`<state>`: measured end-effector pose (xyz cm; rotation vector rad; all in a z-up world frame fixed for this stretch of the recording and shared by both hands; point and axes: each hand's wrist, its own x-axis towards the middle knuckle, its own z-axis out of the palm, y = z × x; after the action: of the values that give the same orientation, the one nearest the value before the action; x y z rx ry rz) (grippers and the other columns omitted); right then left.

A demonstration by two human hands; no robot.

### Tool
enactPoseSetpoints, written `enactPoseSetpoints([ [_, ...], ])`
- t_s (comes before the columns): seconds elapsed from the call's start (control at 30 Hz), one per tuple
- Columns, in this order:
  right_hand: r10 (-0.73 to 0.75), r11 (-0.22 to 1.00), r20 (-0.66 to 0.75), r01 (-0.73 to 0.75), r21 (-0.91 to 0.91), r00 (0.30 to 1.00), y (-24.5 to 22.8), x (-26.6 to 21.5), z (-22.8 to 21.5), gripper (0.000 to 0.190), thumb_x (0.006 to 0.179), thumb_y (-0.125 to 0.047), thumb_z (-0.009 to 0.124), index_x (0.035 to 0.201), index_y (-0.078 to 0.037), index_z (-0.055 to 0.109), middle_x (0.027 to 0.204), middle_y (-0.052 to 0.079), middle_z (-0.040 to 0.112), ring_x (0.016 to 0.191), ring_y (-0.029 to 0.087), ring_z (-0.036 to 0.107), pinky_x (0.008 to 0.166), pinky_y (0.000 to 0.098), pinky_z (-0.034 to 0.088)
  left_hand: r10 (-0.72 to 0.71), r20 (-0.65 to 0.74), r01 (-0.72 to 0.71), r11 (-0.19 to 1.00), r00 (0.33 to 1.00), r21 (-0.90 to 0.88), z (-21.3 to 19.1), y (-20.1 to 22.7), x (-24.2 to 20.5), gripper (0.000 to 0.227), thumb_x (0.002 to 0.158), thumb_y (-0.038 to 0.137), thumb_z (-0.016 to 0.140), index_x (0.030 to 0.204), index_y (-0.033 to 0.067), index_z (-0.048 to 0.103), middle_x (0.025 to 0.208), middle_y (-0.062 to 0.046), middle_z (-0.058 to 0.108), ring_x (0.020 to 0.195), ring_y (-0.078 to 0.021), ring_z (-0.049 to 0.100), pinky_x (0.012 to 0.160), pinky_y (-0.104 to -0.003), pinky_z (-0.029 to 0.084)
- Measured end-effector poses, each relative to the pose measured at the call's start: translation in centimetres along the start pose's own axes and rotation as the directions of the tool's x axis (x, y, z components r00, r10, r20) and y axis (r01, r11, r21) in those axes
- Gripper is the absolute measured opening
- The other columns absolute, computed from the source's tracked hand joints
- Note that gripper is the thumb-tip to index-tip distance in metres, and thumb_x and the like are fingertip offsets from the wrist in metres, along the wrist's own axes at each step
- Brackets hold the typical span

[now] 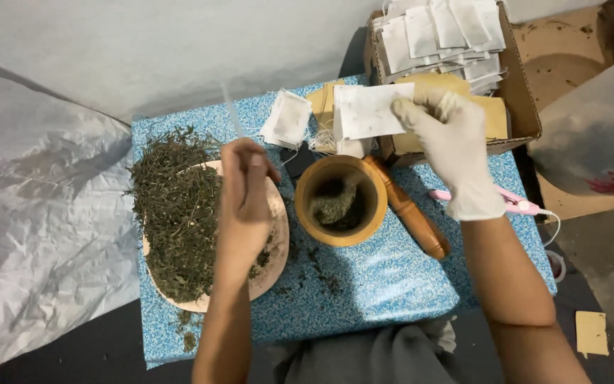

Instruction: Grinding dried leaves in a wooden mortar and pestle and filling tea bags

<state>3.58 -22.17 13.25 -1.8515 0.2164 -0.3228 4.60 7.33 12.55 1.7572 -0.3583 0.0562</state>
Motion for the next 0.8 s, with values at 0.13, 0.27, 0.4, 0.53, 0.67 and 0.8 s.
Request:
enactPoseSetpoints([
  [0.13, 0.124, 0.952, -0.154, -0.074, 0.298, 0.98, 0.1, -2.0, 1.4, 0.029, 0.103, -0.022, 0.087, 0.12, 0.0, 0.08, 0.09, -0.001, 0.072, 0.075, 0.004, 0.059, 0.067, 0.0166, 0.048, 0.142, 0.028, -0.137, 0.983, 0.99, -0.118, 2.6, 1.3, 0.3, 0.011, 0.118, 0.017, 0.047, 0.123, 0.009, 0.054, 0.089, 0.003, 0.047, 0.081, -0.0128, 0.049, 0.075, -0.028, 0.046],
  [0.27, 0.028, 0.961, -0.293, 0.055, 0.271, 0.956, 2.3, -3.4, 2.5, 0.04, 0.111, -0.043, 0.087, 0.115, -0.003, 0.08, 0.092, 0.013, 0.079, 0.082, 0.02, 0.08, 0.08, 0.0311, 0.073, 0.034, 0.017, -0.028, 0.959, 0.999, -0.284, 5.4, 5.4, -0.4, 0.038, 0.107, 0.021, 0.08, 0.135, -0.0008, 0.067, 0.081, -0.006, 0.069, 0.068, -0.0138, 0.062, 0.065, -0.028, 0.058],
  [0.4, 0.03, 0.944, -0.306, 0.074, 0.321, 0.952, 0.0, -6.0, 3.9, 0.016, 0.111, -0.021, 0.085, 0.113, -0.005, 0.083, 0.095, 0.014, 0.083, 0.086, 0.016, 0.076, 0.088, 0.0371, 0.07, 0.058, -0.064, -0.071, 0.97, 0.996, -0.233, 7.3, 4.7, -0.2, 0.049, 0.1, 0.031, 0.089, 0.122, -0.0092, 0.071, 0.075, -0.003, 0.052, 0.066, -0.0112, 0.044, 0.071, -0.039, 0.06],
  [0.53, -0.066, 0.95, -0.303, 0.153, 0.273, 0.951, -2.0, -6.9, 3.6, 0.026, 0.107, -0.017, 0.084, 0.13, -0.007, 0.076, 0.116, 0.01, 0.076, 0.114, 0.017, 0.065, 0.104, 0.0406, 0.057, 0.159, -0.171, -0.181, 0.975, 0.972, -0.126, 7.5, 4.5, 0.2, 0.027, 0.104, 0.027, 0.085, 0.088, 0.009, 0.074, 0.074, 0.002, 0.05, 0.06, -0.0082, 0.047, 0.059, -0.027, 0.048],
  [0.67, -0.674, 0.71, -0.071, 0.617, -0.339, 0.736, -4.5, -5.8, 0.5, 0.08, 0.103, -0.062, 0.068, 0.15, 0.003, 0.061, 0.158, 0.022, 0.053, 0.151, 0.039, 0.049, 0.134, 0.0563, 0.042, 0.209, -0.056, -0.203, 0.974, 0.976, 0.099, 7.1, 5.9, -0.4, 0.018, 0.099, 0.015, 0.085, 0.097, -0.001, 0.079, 0.089, -0.001, 0.06, 0.066, -0.0098, 0.049, 0.057, -0.026, 0.042],
  [0.8, -0.604, 0.743, 0.163, 0.625, -0.239, 0.78, -7.3, -5.7, 0.3, 0.076, 0.07, -0.023, 0.106, 0.139, -0.019, 0.075, 0.155, 0.003, 0.06, 0.153, 0.03, 0.047, 0.14, 0.0558, 0.028, 0.279, 0.053, -0.283, 0.93, 0.959, 0.235, 7.4, 5.0, -1.1, 0.04, 0.088, -0.002, 0.088, 0.126, 0.0022, 0.079, 0.1, -0.004, 0.066, 0.076, -0.016, 0.061, 0.067, -0.031, 0.052],
])
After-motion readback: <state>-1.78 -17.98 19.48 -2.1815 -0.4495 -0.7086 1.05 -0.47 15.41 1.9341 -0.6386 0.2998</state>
